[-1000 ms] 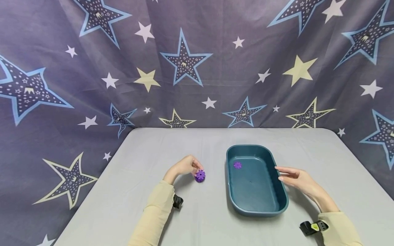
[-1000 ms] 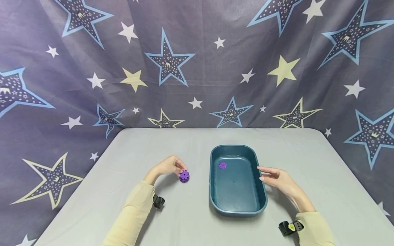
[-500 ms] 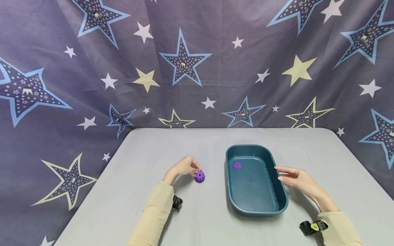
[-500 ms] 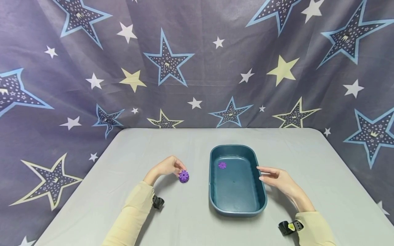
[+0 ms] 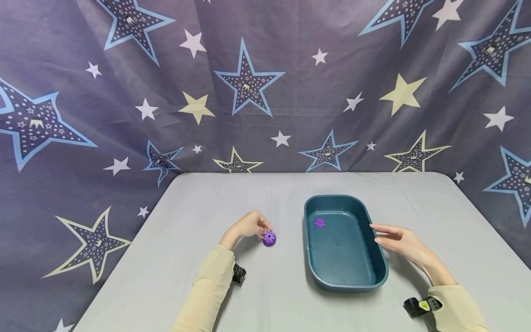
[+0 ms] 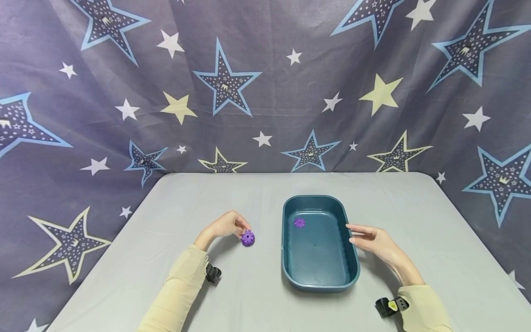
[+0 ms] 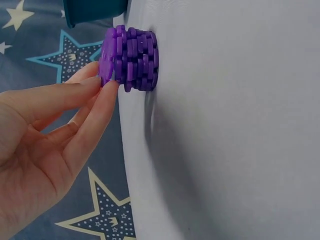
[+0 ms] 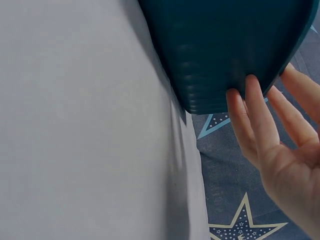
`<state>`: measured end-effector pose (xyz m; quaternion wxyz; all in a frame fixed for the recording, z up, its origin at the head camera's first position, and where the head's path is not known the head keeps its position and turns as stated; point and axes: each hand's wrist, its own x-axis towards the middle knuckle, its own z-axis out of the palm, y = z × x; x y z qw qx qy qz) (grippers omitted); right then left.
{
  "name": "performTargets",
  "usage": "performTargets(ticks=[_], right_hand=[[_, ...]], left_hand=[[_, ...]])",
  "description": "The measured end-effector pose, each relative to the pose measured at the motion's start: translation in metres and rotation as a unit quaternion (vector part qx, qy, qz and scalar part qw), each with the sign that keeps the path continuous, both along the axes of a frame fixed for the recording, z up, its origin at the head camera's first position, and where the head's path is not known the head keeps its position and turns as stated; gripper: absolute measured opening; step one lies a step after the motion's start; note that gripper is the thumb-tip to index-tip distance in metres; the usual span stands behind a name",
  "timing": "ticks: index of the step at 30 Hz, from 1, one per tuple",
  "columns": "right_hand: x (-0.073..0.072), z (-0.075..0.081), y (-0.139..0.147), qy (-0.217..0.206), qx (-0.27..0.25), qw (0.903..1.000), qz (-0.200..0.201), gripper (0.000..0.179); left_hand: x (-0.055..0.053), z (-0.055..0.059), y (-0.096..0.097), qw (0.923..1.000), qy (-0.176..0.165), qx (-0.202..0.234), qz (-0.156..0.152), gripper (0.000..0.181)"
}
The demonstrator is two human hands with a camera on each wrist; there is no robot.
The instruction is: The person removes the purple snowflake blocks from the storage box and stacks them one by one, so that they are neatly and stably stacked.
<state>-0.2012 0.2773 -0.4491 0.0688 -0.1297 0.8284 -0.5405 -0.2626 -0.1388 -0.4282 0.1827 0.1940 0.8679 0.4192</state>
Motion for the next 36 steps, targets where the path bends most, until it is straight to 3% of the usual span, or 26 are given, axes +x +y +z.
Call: performTargets(ticks=[15, 26, 36], right_hand=[[0.001, 0.001, -0.001, -0.004, -0.008, 1.0000, 0.000, 0.049], [0.001, 0.001, -0.001, 0.000, -0.013, 0.9999, 0.002, 0.049], [0.001, 0.003, -0.002, 0.004, -0.005, 1.0000, 0.002, 0.048]], left_hand=[[-0.004, 0.001, 0.001, 0.9994, 0.033, -0.008, -0.006, 0.013], [-0.004, 0.019, 0.020, 0.9925, 0.105, -0.044, -0.044, 0.016], [-0.008, 0.034, 0.050, 0.9890, 0.105, -0.054, -0.089, 0.020]])
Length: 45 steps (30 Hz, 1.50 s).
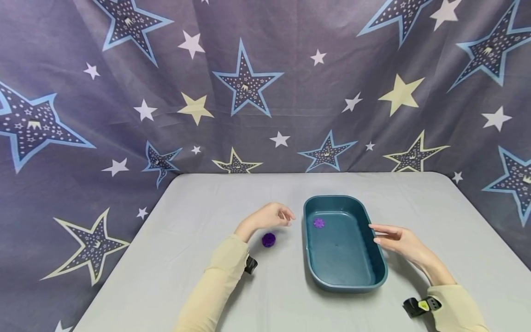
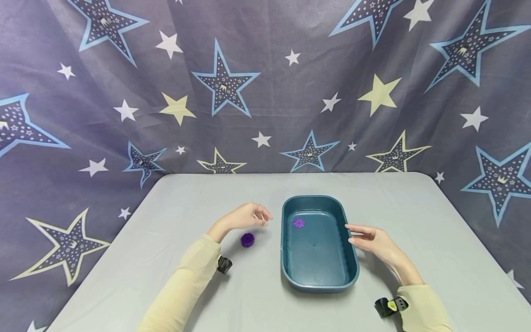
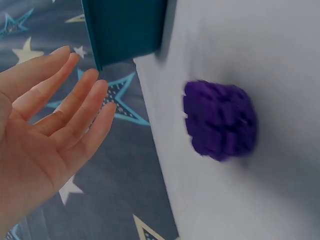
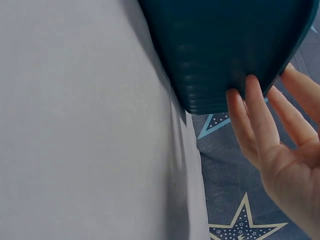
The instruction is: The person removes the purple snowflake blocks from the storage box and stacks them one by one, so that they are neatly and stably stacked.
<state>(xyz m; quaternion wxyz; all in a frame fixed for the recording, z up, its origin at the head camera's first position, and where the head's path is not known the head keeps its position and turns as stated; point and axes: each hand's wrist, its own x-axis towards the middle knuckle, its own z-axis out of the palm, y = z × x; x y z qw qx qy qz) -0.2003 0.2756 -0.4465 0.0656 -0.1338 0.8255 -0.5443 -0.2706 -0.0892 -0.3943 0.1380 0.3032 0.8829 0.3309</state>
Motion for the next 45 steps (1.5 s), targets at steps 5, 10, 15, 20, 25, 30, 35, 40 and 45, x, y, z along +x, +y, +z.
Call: performTargets(ticks=[5, 10, 15, 20, 25, 30, 35, 40, 45], right_hand=[[0.000, 0.000, 0.000, -0.003, -0.004, 1.0000, 0.002, 0.048], [0.000, -0.001, 0.000, -0.001, -0.002, 1.0000, 0.001, 0.048], [0.000, 0.000, 0.000, -0.002, 0.001, 1.0000, -0.002, 0.048], [-0.001, 0.001, 0.000, -0.002, 0.000, 1.0000, 0.001, 0.048], [-0.001, 0.001, 0.000, -0.001, -0.003, 1.0000, 0.002, 0.048], [0.000, 0.001, 0.000, -0.002, -0.002, 1.0000, 0.002, 0.048], [0.000, 0.001, 0.000, -0.001, 0.005, 1.0000, 0.002, 0.048], [0.000, 0.001, 0.000, -0.002, 0.002, 1.0000, 0.003, 0.048], [0.000, 0.000, 0.001, -0.004, -0.003, 1.0000, 0.003, 0.048]], left_hand=[[-0.002, 0.009, 0.016, 0.9994, 0.015, -0.019, -0.024, 0.020], [-0.007, 0.015, 0.030, 0.9982, 0.025, -0.030, -0.046, 0.020], [-0.009, 0.020, 0.044, 0.9971, 0.028, -0.042, -0.058, 0.018], [-0.010, 0.024, 0.055, 0.9950, 0.037, -0.061, -0.069, 0.016], [-0.013, 0.025, 0.064, 0.9924, 0.052, -0.075, -0.083, 0.017], [-0.016, 0.019, 0.074, 0.9893, 0.059, -0.093, -0.096, 0.021], [-0.019, 0.015, 0.084, 0.9866, 0.054, -0.116, -0.101, 0.023], [-0.022, 0.010, 0.093, 0.9806, 0.060, -0.152, -0.108, 0.024], [-0.025, 0.005, 0.099, 0.9736, 0.068, -0.189, -0.108, 0.025]])
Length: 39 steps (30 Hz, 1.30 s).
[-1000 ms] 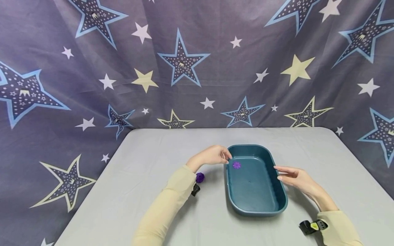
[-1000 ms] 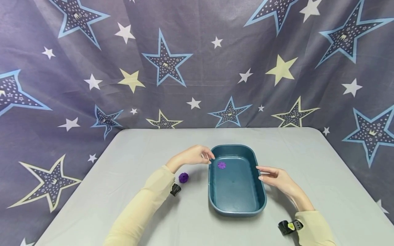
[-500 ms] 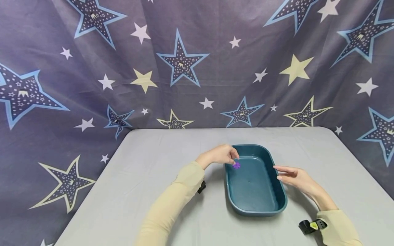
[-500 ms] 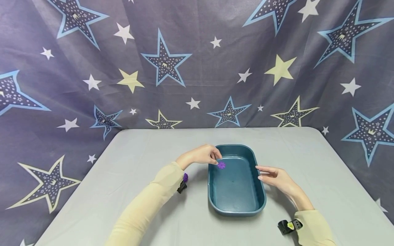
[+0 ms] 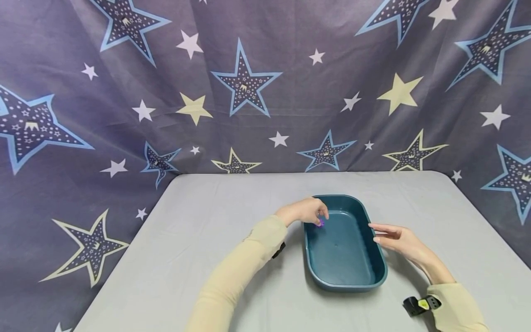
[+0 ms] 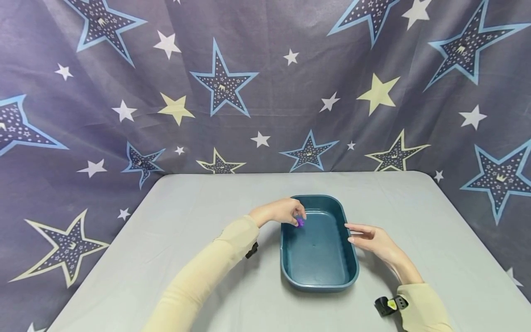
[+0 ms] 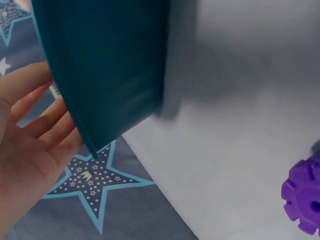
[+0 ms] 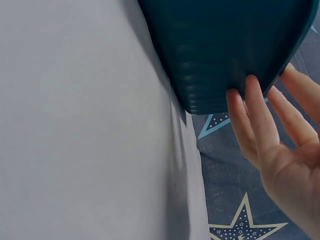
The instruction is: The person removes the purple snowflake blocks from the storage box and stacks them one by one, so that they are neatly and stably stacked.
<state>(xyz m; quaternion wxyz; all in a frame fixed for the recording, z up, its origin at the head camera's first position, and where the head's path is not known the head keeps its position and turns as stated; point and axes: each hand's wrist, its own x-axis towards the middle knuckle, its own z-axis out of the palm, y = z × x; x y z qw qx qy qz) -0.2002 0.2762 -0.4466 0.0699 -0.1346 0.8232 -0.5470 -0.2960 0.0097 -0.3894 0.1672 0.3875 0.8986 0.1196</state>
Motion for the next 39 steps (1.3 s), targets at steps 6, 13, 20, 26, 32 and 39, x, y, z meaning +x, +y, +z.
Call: performTargets(ticks=[6, 13, 20, 26, 32, 39], right_hand=[[0.000, -0.001, 0.001, 0.003, 0.003, 1.0000, -0.004, 0.048], [0.000, 0.000, 0.002, 0.006, 0.008, 0.9999, -0.006, 0.048], [-0.002, 0.000, 0.004, 0.009, -0.005, 1.0000, 0.001, 0.048], [-0.002, -0.003, 0.005, 0.004, -0.003, 1.0000, 0.001, 0.050], [-0.002, -0.002, 0.004, 0.001, -0.002, 1.0000, -0.003, 0.049], [0.000, 0.000, 0.001, 0.007, 0.001, 1.0000, 0.007, 0.048]], left_hand=[[-0.004, -0.006, 0.007, 0.9992, 0.004, -0.039, 0.009, 0.026], [-0.008, -0.011, 0.017, 0.9960, 0.022, -0.086, 0.013, 0.028], [-0.013, -0.015, 0.020, 0.9936, 0.021, -0.106, 0.035, 0.031], [-0.011, -0.021, 0.021, 0.9919, 0.028, -0.114, 0.049, 0.034], [-0.011, -0.027, 0.024, 0.9855, 0.066, -0.151, 0.041, 0.039], [-0.009, -0.031, 0.024, 0.9802, 0.100, -0.166, 0.041, 0.037]])
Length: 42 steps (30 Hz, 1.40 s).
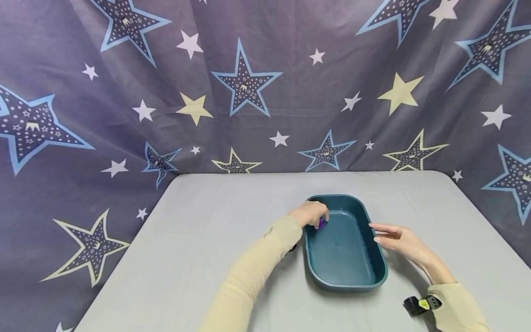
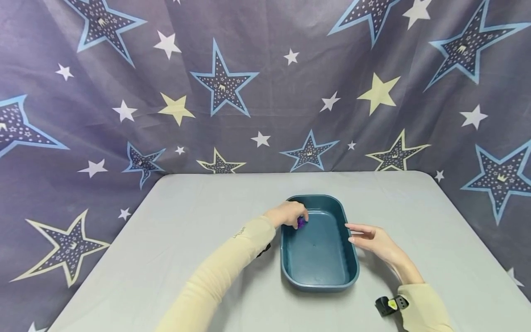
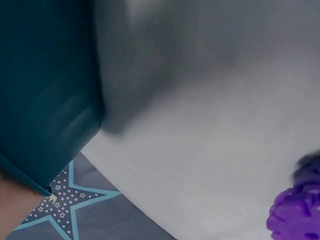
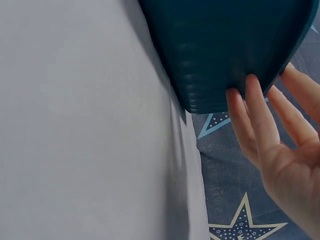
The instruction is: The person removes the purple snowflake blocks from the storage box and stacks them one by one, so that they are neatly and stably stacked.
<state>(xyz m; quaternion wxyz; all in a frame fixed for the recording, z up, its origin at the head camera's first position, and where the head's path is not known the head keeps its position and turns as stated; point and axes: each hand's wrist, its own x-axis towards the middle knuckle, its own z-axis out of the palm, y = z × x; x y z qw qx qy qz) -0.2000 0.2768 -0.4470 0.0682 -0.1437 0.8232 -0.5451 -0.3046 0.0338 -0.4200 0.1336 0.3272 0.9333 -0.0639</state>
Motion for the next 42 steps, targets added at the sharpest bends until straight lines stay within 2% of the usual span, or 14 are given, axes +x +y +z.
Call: performTargets(ticks=[12, 18, 25, 34, 42], right_hand=[[-0.0004, -0.0018, -0.0003, 0.001, -0.015, 0.9999, 0.005, 0.047], [-0.0003, -0.0006, 0.0002, 0.000, -0.014, 0.9999, 0.003, 0.047], [-0.0002, 0.0001, -0.0002, -0.004, -0.006, 1.0000, 0.001, 0.048], [-0.0010, 0.0006, -0.0008, -0.009, -0.006, 0.9999, -0.001, 0.048], [-0.0006, 0.0008, -0.0009, -0.007, -0.002, 1.0000, -0.004, 0.048]], left_hand=[[0.0025, -0.0064, -0.0005, 0.9992, 0.038, -0.011, -0.007, 0.034], [0.0018, -0.0060, 0.0014, 0.9992, 0.039, -0.009, -0.004, 0.032], [0.0012, -0.0049, 0.0017, 0.9989, 0.042, -0.014, -0.016, 0.030], [-0.0026, -0.0068, 0.0009, 0.9993, 0.015, 0.028, -0.019, 0.024], [-0.0021, 0.0028, -0.0045, 0.9946, -0.011, 0.095, -0.039, 0.028]])
